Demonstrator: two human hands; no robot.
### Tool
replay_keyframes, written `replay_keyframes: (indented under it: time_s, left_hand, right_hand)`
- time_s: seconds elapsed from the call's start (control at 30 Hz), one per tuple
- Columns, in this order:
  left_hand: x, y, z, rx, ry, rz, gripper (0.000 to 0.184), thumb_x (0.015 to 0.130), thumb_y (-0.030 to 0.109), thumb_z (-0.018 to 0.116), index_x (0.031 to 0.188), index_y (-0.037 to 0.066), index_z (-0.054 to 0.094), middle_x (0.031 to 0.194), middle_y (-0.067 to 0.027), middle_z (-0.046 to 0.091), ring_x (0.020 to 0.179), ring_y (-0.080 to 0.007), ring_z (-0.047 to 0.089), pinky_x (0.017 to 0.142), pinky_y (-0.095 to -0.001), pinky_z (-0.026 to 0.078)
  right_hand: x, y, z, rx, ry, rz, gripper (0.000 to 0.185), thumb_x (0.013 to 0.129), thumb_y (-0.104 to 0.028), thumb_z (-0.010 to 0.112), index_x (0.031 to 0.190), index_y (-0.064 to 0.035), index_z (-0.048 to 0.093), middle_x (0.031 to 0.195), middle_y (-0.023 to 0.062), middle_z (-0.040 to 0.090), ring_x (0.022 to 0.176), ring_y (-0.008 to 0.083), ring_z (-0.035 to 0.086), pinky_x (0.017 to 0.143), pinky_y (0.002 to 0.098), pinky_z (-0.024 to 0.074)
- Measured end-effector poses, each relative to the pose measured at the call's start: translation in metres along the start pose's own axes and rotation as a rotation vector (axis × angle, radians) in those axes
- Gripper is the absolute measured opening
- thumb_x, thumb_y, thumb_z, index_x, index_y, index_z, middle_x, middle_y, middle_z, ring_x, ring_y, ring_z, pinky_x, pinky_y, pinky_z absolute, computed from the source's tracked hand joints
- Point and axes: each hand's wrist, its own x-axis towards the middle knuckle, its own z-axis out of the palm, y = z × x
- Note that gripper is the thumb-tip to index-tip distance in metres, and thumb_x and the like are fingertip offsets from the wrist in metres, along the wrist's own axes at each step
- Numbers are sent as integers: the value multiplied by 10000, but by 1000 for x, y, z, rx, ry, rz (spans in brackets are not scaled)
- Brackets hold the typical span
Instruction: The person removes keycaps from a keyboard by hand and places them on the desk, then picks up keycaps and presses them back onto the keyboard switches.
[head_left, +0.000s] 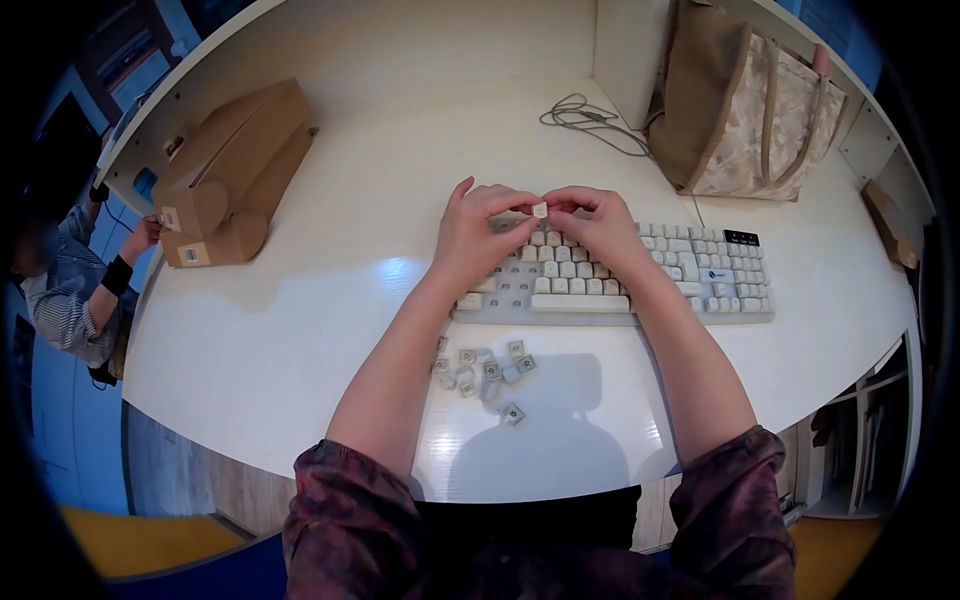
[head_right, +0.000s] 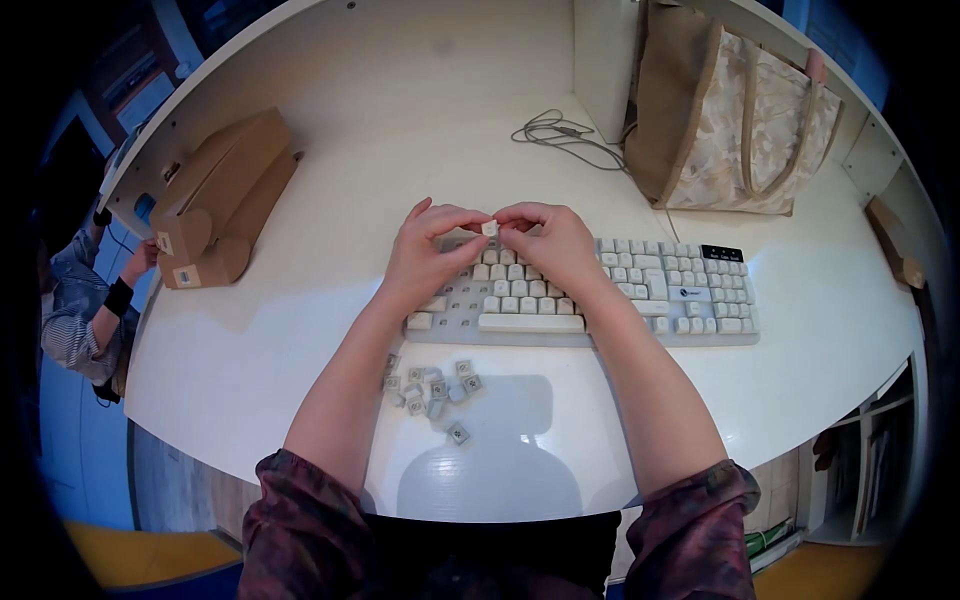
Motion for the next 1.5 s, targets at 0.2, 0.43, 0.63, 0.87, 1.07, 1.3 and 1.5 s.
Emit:
replay_keyframes:
  time_s: [0.2, 0.43, 0.63, 0.87, 1.07, 1.3, 1.5]
  left_hand:
    - [0, -2, 1, 4, -14, -6, 202, 823, 179, 731, 1020, 132, 733, 948, 11, 705, 951, -150, 649, 1173, -481, 229]
    - [0, -4, 1, -16, -22, -26, 219, 826, 182, 739, 1035, 120, 731, 936, 9, 702, 946, -155, 650, 1162, -461, 251]
    - [1, -5, 2, -18, -16, -28, 218, 822, 158, 744, 1032, 103, 738, 913, -4, 702, 899, -158, 650, 1138, -427, 290]
    - [2, -2, 2, -31, -9, -24, 228, 815, 125, 752, 1040, 85, 747, 906, -21, 704, 907, -167, 622, 982, -338, 424]
    - [2, -6, 3, -60, -13, -44, 245, 830, 125, 751, 1072, 88, 745, 927, -28, 704, 936, -170, 619, 876, -309, 489]
    - [1, -3, 3, -70, -17, -75, 242, 829, 114, 750, 1068, 79, 742, 935, -34, 700, 946, -164, 623, 856, -304, 500]
    - [1, -2, 3, -22, -15, -60, 233, 805, 106, 758, 1034, 70, 740, 908, -35, 707, 931, -170, 629, 859, -313, 498]
  right_hand:
    - [-1, -2, -1, -44, -20, -11, 249, 820, -232, 736, 1045, -129, 762, 820, 9, 724, 740, 91, 658, 701, 256, 507]
    - [-2, -4, -1, -40, -14, 21, 239, 820, -225, 728, 1037, -131, 761, 832, 9, 727, 738, 95, 659, 705, 257, 506]
    - [-2, -3, -1, -54, -14, 2, 246, 817, -232, 725, 1039, -132, 761, 828, 10, 727, 734, 96, 660, 703, 259, 506]
    - [-2, -5, -1, -45, -22, 32, 247, 815, -235, 725, 1034, -125, 759, 818, 11, 725, 730, 97, 665, 698, 256, 503]
    - [-1, -1, -1, -61, -12, 26, 257, 811, -249, 731, 1033, -122, 758, 838, 17, 733, 748, 103, 671, 713, 263, 507]
    - [-1, -2, 0, -52, -11, 8, 274, 806, -275, 748, 1027, -113, 757, 848, 23, 735, 761, 106, 667, 723, 266, 508]
    - [-2, -7, -2, -27, -23, 29, 252, 818, -266, 748, 1012, -105, 757, 826, 23, 721, 750, 102, 652, 715, 254, 503]
